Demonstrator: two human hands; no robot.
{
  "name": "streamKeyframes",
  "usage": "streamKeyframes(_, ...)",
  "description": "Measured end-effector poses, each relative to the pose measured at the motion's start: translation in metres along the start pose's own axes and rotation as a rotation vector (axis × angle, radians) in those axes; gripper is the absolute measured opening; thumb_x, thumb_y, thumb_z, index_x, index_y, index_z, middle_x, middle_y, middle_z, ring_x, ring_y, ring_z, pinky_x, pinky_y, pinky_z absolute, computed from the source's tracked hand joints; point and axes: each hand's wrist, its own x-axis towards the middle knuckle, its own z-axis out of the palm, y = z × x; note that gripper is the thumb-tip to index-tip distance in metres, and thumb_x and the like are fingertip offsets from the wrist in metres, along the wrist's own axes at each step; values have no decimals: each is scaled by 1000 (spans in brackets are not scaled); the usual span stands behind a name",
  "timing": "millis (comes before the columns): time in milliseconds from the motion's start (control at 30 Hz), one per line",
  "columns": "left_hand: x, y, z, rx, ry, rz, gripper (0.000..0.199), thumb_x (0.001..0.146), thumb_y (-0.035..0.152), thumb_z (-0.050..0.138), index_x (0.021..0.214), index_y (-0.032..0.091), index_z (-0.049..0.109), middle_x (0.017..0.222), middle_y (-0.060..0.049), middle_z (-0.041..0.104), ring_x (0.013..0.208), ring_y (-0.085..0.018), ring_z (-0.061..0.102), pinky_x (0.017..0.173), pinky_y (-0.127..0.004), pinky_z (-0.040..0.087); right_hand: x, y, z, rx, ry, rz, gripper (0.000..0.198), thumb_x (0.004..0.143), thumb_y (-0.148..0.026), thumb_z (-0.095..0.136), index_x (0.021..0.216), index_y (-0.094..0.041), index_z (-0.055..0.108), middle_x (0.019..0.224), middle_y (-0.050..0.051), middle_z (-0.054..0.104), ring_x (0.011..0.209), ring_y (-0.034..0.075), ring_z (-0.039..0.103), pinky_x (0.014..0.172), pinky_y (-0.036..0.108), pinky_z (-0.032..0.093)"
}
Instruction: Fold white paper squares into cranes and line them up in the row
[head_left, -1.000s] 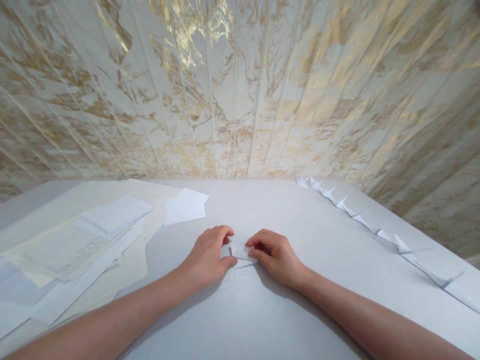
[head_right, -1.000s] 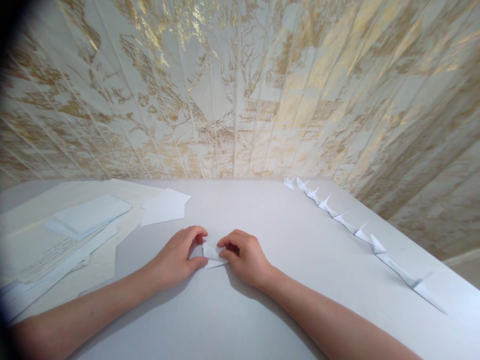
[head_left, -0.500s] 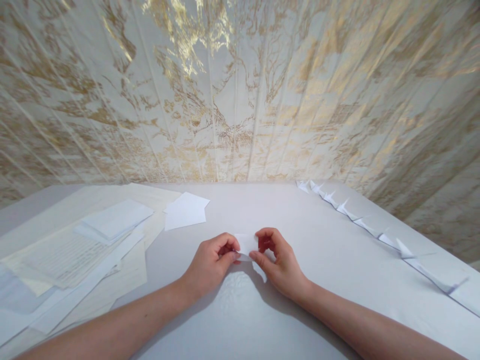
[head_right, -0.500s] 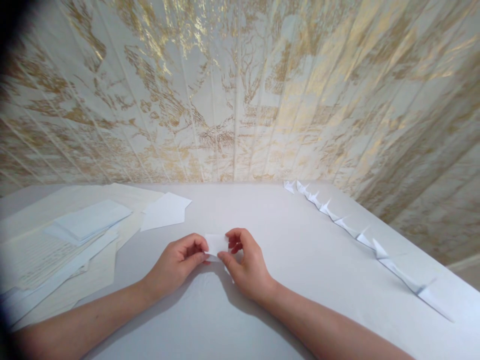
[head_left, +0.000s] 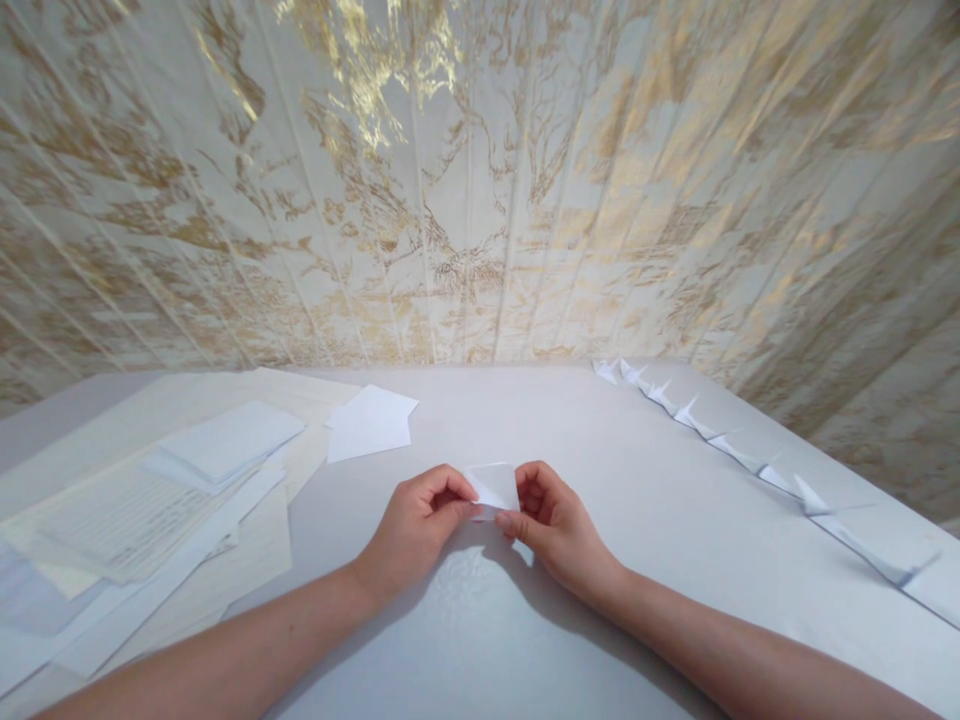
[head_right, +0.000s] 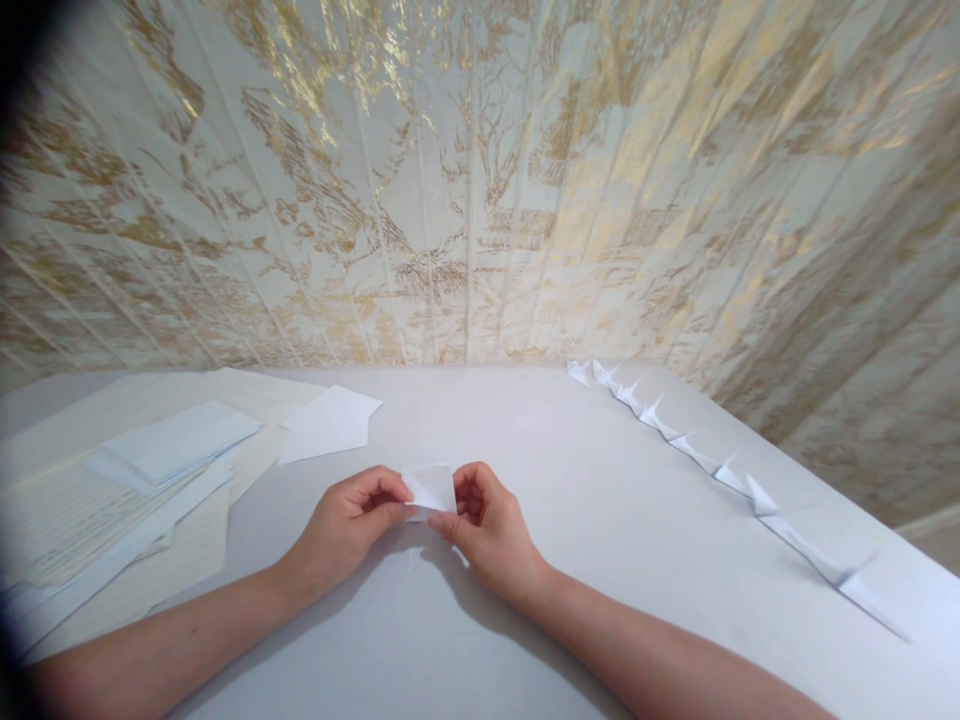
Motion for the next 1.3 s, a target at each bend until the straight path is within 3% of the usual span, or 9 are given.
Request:
streamKeyframes(133,0,5,1,-39,-36,-59,12,66,26,58,62,15,55,54,3,50,51,-9,43,50,-21,34,1,-3,0,-23,20,24,31,62,-38,69,67,-18,47,53,-5,52,51,9,47,50,22,36)
streamKeyframes(667,0,9,5,-13,55,-63,19,65,28,60,56,15,49,50,5,46,50,-9,39,48,-21,31,-1,-9,7,96,96,78,28,59,-31,72,60,-17,48,48,-4,56,45,8,48,48,21,37)
streamKeyframes(1167,2,9,6,5,83,-7,21,65,26,60,54,16,46,49,5,45,48,-8,39,46,-20,31,-1,-11,10,148,106,96,26,58,-22,70,63,-17,45,46,-8,52,42,6,45,44,18,34)
streamKeyframes(1300,1,8,8,-114,63,-4,19,65,22,61,59,17,43,51,7,45,48,-7,40,46,-18,32,-1,-10,10,163,119,94,26,57,-20,69,65,-18,44,47,-9,51,42,5,46,44,17,34)
